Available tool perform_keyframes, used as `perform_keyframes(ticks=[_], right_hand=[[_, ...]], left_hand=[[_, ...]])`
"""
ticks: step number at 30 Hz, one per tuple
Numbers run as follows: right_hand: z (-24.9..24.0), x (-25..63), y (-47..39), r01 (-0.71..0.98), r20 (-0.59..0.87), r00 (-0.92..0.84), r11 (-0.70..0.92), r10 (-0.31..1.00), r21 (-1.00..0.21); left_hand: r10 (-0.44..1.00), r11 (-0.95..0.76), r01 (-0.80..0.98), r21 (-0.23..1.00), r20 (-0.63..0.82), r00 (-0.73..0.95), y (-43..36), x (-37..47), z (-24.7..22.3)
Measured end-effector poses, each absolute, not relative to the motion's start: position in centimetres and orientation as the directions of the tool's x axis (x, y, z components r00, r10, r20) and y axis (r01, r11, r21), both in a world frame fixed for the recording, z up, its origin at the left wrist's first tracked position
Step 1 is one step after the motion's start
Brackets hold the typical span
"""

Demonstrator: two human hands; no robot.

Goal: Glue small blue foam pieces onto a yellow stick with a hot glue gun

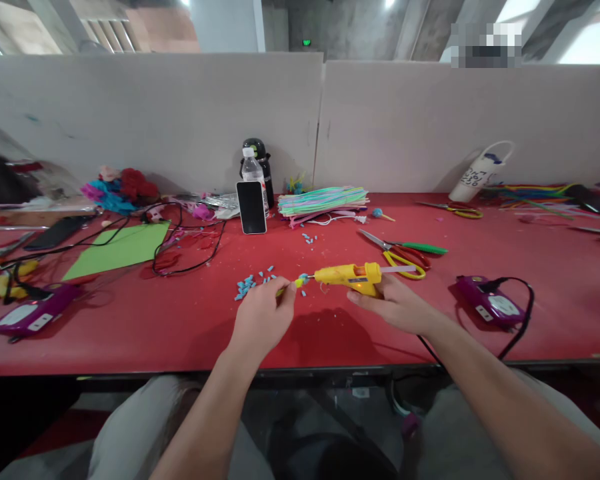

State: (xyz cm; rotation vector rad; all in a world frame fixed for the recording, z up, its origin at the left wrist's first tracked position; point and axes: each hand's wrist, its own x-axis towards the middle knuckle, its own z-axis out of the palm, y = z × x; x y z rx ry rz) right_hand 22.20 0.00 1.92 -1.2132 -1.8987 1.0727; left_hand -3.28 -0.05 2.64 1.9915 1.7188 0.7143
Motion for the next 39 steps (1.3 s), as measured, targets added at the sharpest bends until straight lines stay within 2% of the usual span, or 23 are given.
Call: perform_keyframes(ticks=[5,11,13,16,21,24,27,30,32,35,39], right_hand=[[1.8,22.8,0.5,0.477,0.128,-0.333,0.284,0.934,-0.832],[0.2,24.2,2.6,0.726,0.208,-0.08,0.2,0.975,-0.658],[-1.0,24.4,3.7,0.758,0.221,-0.01,0.152,0.975,-0.634],[-2.7,24.3,5.2,0.761,0.236,0.029,0.132,0.971,-0.635],[-3.2,24.8,5.7,0.87,0.237,0.083,0.046,0.968,-0.491],[-2.1,26.0,4.5,0.888,0.224,0.1,0.015,0.969,-0.46],[-0.2,26.3,2.6,0.866,0.147,0.019,0.057,0.989,-0.496],[1.5,24.2,1.3,0.696,0.014,-0.316,0.242,0.949,-0.676],[1.9,21.4,1.1,0.572,-0.004,-0.471,0.302,0.882,-0.763],[1.2,16.2,2.4,0.506,0.034,-0.55,0.365,0.834,-0.781],[-0.6,9.9,5.4,0.559,0.113,-0.482,0.404,0.869,-0.724]], left_hand=[[0.984,-0.177,0.73,0.66,0.136,0.116,0.0,-3.4,2.6],[0.972,-0.225,0.591,0.775,0.136,0.193,-0.4,-2.6,2.4],[0.971,-0.227,0.547,0.805,0.145,0.19,-0.4,-2.4,2.5],[0.982,-0.19,0.506,0.841,0.161,0.101,-0.1,-3.0,3.0],[0.975,-0.179,0.481,0.859,0.219,-0.028,0.8,-6.3,4.9],[0.959,-0.133,0.477,0.869,0.235,-0.161,1.0,-8.2,5.8],[0.959,-0.136,0.526,0.84,0.245,-0.142,1.1,-9.0,6.0],[0.962,-0.176,0.584,0.792,0.265,-0.07,1.3,-9.1,5.8],[0.964,-0.168,0.605,0.778,0.257,-0.062,1.6,-9.4,5.7],[0.964,-0.145,0.614,0.776,0.25,-0.088,2.1,-10.1,5.7],[0.961,-0.142,0.605,0.783,0.256,-0.106,2.6,-10.8,5.7]])
